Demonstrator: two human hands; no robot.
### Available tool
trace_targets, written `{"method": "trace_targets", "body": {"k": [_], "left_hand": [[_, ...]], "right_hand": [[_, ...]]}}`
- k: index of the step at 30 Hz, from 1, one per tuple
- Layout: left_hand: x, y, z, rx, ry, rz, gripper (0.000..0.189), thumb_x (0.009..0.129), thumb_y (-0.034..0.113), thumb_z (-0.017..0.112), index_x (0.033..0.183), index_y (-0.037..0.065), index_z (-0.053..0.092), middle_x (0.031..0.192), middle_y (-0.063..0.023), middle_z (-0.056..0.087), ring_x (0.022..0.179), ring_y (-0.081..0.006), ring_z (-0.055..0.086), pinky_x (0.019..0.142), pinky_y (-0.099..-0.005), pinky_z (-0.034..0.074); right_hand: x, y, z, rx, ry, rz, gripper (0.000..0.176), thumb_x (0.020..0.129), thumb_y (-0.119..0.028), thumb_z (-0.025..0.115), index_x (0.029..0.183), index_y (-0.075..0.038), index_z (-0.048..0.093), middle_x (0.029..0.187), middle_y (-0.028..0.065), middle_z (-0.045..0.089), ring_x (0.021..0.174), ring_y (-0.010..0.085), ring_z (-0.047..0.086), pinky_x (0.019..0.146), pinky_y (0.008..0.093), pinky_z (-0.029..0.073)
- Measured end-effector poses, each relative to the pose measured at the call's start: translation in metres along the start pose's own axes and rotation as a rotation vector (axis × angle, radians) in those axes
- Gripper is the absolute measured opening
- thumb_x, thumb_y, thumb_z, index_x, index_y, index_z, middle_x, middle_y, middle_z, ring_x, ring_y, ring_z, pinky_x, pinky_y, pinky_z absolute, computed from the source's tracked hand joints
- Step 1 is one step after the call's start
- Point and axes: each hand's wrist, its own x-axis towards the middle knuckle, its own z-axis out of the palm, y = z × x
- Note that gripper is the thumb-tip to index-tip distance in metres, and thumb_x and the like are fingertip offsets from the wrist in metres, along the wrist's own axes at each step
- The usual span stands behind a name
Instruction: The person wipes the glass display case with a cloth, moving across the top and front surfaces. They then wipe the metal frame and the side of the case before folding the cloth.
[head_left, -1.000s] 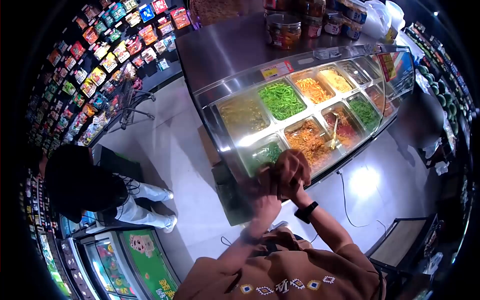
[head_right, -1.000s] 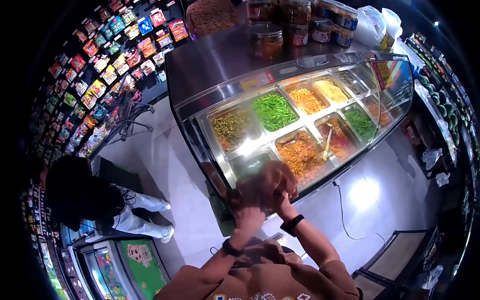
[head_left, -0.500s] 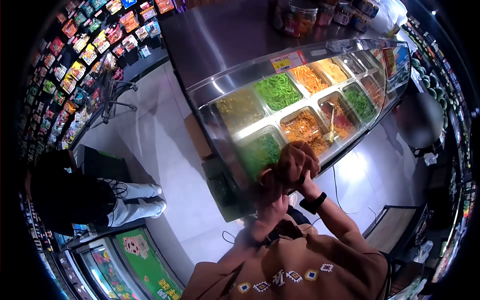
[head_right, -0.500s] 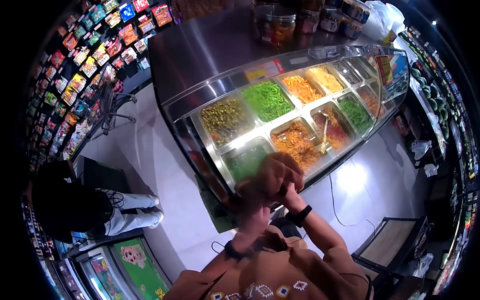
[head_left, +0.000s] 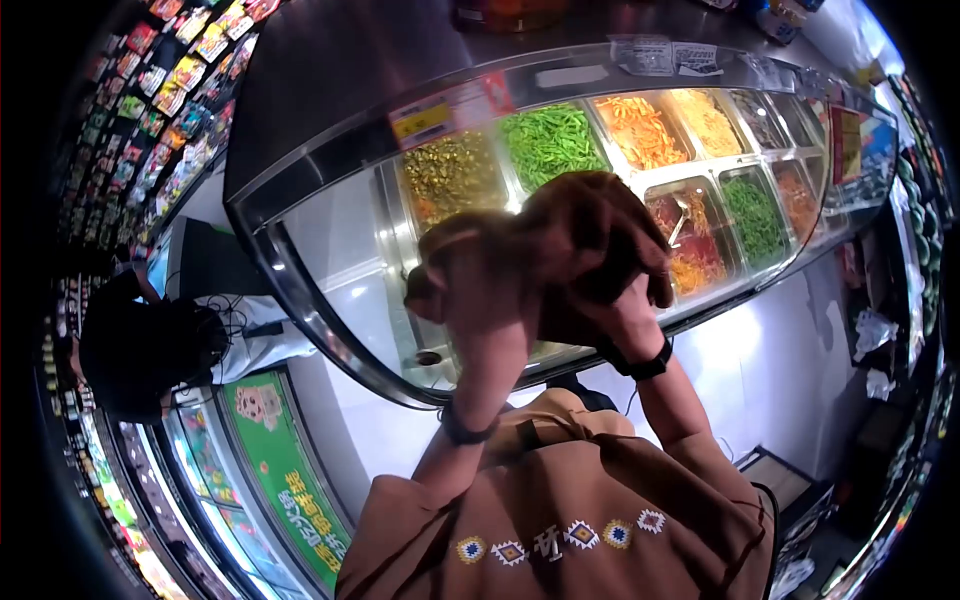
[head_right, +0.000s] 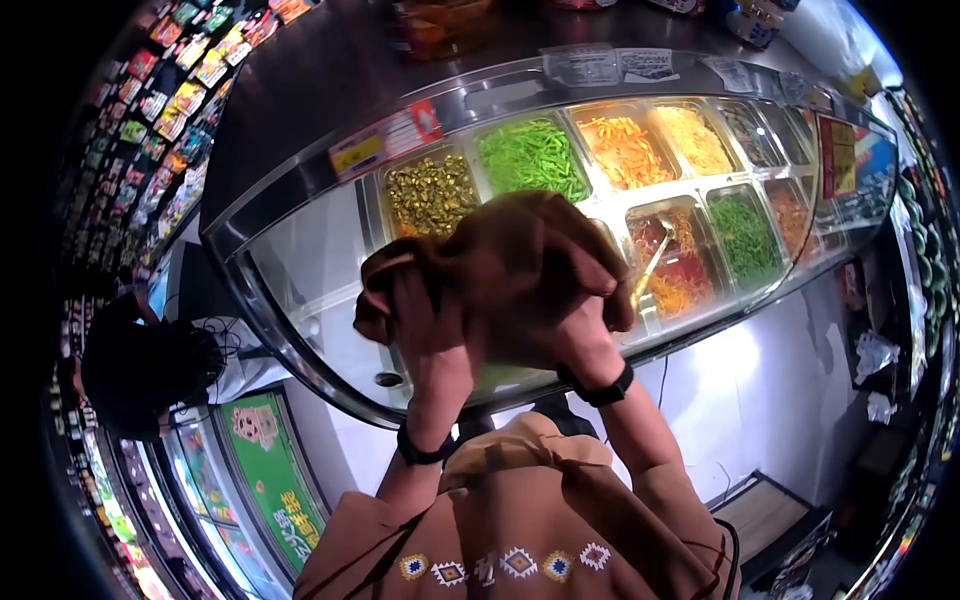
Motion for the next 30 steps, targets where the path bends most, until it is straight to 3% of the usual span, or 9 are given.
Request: {"method": "trace_targets", "body": {"k": [1, 2, 7, 11, 14, 15, 17, 21, 30], "left_hand": [[0.007, 0.014, 0.015, 0.033, 0.028, -0.014, 0.043, 0.083, 0.025, 0.069, 0.121, 0.005, 0.063, 0.140, -0.0324, 0.045, 0.127, -0.0517, 0.044, 0.103, -0.0596, 0.038], [0.016, 0.032, 0.029, 0.007, 0.051, -0.010, 0.041, 0.083, 0.025, 0.069, 0.118, 0.005, 0.063, 0.136, -0.0310, 0.047, 0.125, -0.0491, 0.047, 0.102, -0.0604, 0.038], [0.080, 0.121, 0.087, -0.118, 0.226, 0.006, 0.037, 0.081, 0.028, 0.072, 0.111, 0.007, 0.067, 0.139, -0.0264, 0.049, 0.132, -0.0450, 0.044, 0.104, -0.0572, 0.038], [0.108, 0.154, 0.117, -0.201, 0.327, 0.015, 0.036, 0.080, 0.029, 0.070, 0.105, 0.003, 0.067, 0.139, -0.0246, 0.049, 0.137, -0.0387, 0.041, 0.106, -0.0528, 0.036], [0.107, 0.152, 0.109, -0.268, 0.315, 0.004, 0.035, 0.080, 0.029, 0.070, 0.105, 0.004, 0.067, 0.138, -0.0225, 0.051, 0.137, -0.0367, 0.041, 0.107, -0.0524, 0.034], [0.105, 0.147, 0.107, -0.252, 0.317, 0.022, 0.034, 0.080, 0.028, 0.069, 0.105, 0.005, 0.066, 0.137, -0.0219, 0.051, 0.137, -0.0362, 0.041, 0.107, -0.0525, 0.034], [0.100, 0.140, 0.106, -0.244, 0.316, 0.045, 0.032, 0.082, 0.026, 0.067, 0.107, 0.006, 0.066, 0.138, -0.0208, 0.051, 0.137, -0.0344, 0.042, 0.107, -0.0510, 0.035], [0.080, 0.111, 0.086, -0.321, 0.307, -0.004, 0.035, 0.082, 0.023, 0.067, 0.114, 0.009, 0.065, 0.139, -0.0189, 0.052, 0.134, -0.0341, 0.046, 0.103, -0.0473, 0.041], [-0.004, -0.002, 0.003, -0.126, 0.236, -0.196, 0.043, 0.078, 0.027, 0.072, 0.118, 0.012, 0.064, 0.135, -0.0183, 0.053, 0.126, -0.0383, 0.051, 0.093, -0.0507, 0.045]], "right_hand": [[0.001, 0.018, -0.010, 0.008, 0.105, -0.066, 0.060, 0.087, -0.030, 0.069, 0.137, -0.005, 0.047, 0.126, 0.0144, 0.056, 0.118, 0.0296, 0.056, 0.096, 0.0397, 0.047], [-0.002, 0.039, -0.019, 0.121, 0.254, -0.096, 0.062, 0.085, -0.029, 0.071, 0.137, -0.004, 0.048, 0.128, 0.0156, 0.057, 0.118, 0.0288, 0.056, 0.096, 0.0391, 0.048], [0.013, 0.137, -0.087, -0.301, 0.139, -0.052, 0.065, 0.080, -0.019, 0.077, 0.136, -0.002, 0.047, 0.129, 0.0186, 0.057, 0.115, 0.0293, 0.058, 0.094, 0.0396, 0.049], [0.031, 0.162, -0.110, -0.142, 0.388, 0.100, 0.037, 0.086, -0.018, 0.070, 0.117, -0.002, 0.059, 0.105, 0.0161, 0.064, 0.105, 0.0280, 0.061, 0.091, 0.0403, 0.049], [0.026, 0.176, -0.101, -0.232, 0.326, 0.046, 0.038, 0.093, -0.021, 0.059, 0.125, 0.000, 0.058, 0.113, 0.0161, 0.064, 0.108, 0.0294, 0.057, 0.096, 0.0423, 0.042], [0.027, 0.173, -0.105, -0.576, 0.200, -0.063, 0.039, 0.093, -0.018, 0.060, 0.126, 0.002, 0.055, 0.113, 0.0152, 0.063, 0.108, 0.0284, 0.057, 0.095, 0.0400, 0.043], [0.015, 0.187, -0.079, 0.151, 0.260, 0.164, 0.034, 0.096, -0.011, 0.056, 0.127, 0.003, 0.055, 0.115, 0.0132, 0.063, 0.103, 0.0233, 0.058, 0.085, 0.0325, 0.048], [0.005, 0.159, -0.046, 0.135, 0.260, 0.147, 0.025, 0.097, -0.006, 0.054, 0.121, 0.003, 0.055, 0.108, 0.0093, 0.061, 0.093, 0.0193, 0.056, 0.080, 0.0288, 0.050], [-0.029, 0.051, 0.057, 0.512, 0.188, 0.214, 0.039, 0.099, -0.021, 0.052, 0.131, 0.001, 0.048, 0.129, 0.0109, 0.056, 0.115, 0.0185, 0.052, 0.100, 0.0328, 0.042]]}}
